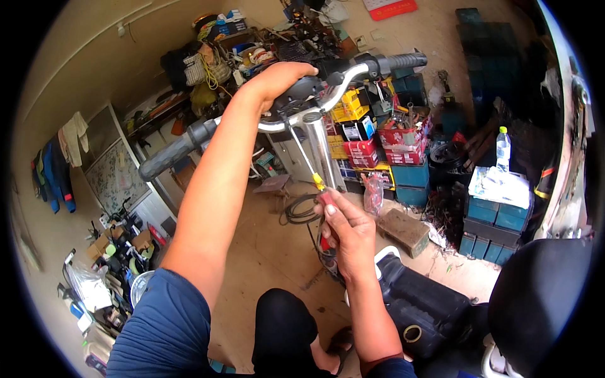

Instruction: The person works on an electric moped by removing a panel, applying tape to wires, and using a screwdriver to tighten components on the handlebar assembly.

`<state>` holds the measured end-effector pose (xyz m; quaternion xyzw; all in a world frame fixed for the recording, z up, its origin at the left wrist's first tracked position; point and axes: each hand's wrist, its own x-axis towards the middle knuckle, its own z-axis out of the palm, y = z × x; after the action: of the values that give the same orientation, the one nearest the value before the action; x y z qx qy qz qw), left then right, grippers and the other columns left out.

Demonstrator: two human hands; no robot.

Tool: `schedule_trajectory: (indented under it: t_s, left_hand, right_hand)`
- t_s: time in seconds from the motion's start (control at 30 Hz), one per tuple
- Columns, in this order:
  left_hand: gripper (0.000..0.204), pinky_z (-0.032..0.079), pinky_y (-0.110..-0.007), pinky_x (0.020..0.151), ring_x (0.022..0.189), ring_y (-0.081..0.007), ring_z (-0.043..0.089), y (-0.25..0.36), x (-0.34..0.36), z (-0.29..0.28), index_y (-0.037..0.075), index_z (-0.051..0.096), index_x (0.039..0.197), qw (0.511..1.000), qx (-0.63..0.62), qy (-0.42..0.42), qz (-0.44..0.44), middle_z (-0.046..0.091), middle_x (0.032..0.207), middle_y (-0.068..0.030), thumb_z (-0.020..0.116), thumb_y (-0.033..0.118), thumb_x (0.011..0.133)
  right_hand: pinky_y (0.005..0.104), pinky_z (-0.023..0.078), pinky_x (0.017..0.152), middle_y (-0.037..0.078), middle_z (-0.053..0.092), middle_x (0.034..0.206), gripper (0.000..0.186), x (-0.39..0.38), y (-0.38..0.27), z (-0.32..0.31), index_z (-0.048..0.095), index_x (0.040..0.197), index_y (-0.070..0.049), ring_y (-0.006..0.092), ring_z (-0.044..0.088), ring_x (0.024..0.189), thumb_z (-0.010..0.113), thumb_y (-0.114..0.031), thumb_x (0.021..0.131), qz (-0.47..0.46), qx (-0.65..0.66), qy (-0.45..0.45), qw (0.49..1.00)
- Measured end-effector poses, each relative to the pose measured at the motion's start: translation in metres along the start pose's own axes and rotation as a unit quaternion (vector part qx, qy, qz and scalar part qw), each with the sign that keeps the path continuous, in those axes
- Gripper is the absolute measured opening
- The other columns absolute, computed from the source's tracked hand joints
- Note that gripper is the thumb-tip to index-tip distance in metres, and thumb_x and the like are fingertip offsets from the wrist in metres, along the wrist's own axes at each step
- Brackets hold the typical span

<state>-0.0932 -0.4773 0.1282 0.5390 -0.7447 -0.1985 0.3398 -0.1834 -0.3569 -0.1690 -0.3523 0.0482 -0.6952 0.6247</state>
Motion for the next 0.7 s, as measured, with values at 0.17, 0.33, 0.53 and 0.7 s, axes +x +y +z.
schedule_trajectory:
  t_s: [0.17, 0.33, 0.53, 0.7]
  left_hand:
    - [0.031, 0.056, -0.030, 0.074, 0.078, -0.0140, 0.072, 0.008, 0.002, 0.006, 0.006, 0.076, 0.105, 0.999, 0.032, 0.013, 0.016, 0.077, 0.095, -0.0046, 0.065, 0.034, 0.096]
    - [0.030, 0.057, -0.029, 0.073, 0.079, -0.0137, 0.071, 0.010, -0.006, 0.009, 0.006, 0.075, 0.105, 0.999, 0.020, 0.025, -0.003, 0.076, 0.095, -0.0047, 0.065, 0.032, 0.097]
    - [0.030, 0.057, -0.029, 0.075, 0.079, -0.0133, 0.071, 0.012, -0.007, 0.010, 0.007, 0.075, 0.105, 0.999, 0.018, 0.031, -0.005, 0.076, 0.095, -0.0044, 0.067, 0.034, 0.095]
    - [0.030, 0.057, -0.029, 0.076, 0.080, -0.0136, 0.071, 0.011, -0.009, 0.010, 0.006, 0.075, 0.106, 1.000, 0.014, 0.028, 0.005, 0.076, 0.096, -0.0045, 0.068, 0.034, 0.095]
  right_hand:
    - [0.0211, 0.051, 0.069, 0.008, 0.074, 0.110, 0.043, 0.000, 0.004, -0.028, 0.064, 0.137, 0.004, 0.0046, 0.061, 0.078, 0.072, -0.007, 0.097, -0.164, -0.062, 0.081, 0.981]
    - [0.0227, 0.052, 0.084, 0.009, 0.072, 0.118, 0.043, 0.022, 0.014, -0.037, 0.063, 0.138, 0.006, 0.0081, 0.063, 0.098, 0.071, -0.005, 0.097, -0.146, -0.081, 0.109, 0.980]
    - [0.0203, 0.049, 0.067, 0.006, 0.071, 0.113, 0.042, 0.041, 0.018, -0.034, 0.063, 0.138, 0.005, 0.0034, 0.058, 0.079, 0.071, -0.004, 0.098, -0.184, -0.105, 0.103, 0.972]
    - [0.0191, 0.047, 0.064, 0.003, 0.069, 0.108, 0.041, 0.043, 0.018, -0.030, 0.064, 0.137, 0.005, 0.0025, 0.057, 0.076, 0.071, -0.003, 0.098, -0.160, -0.057, 0.090, 0.981]
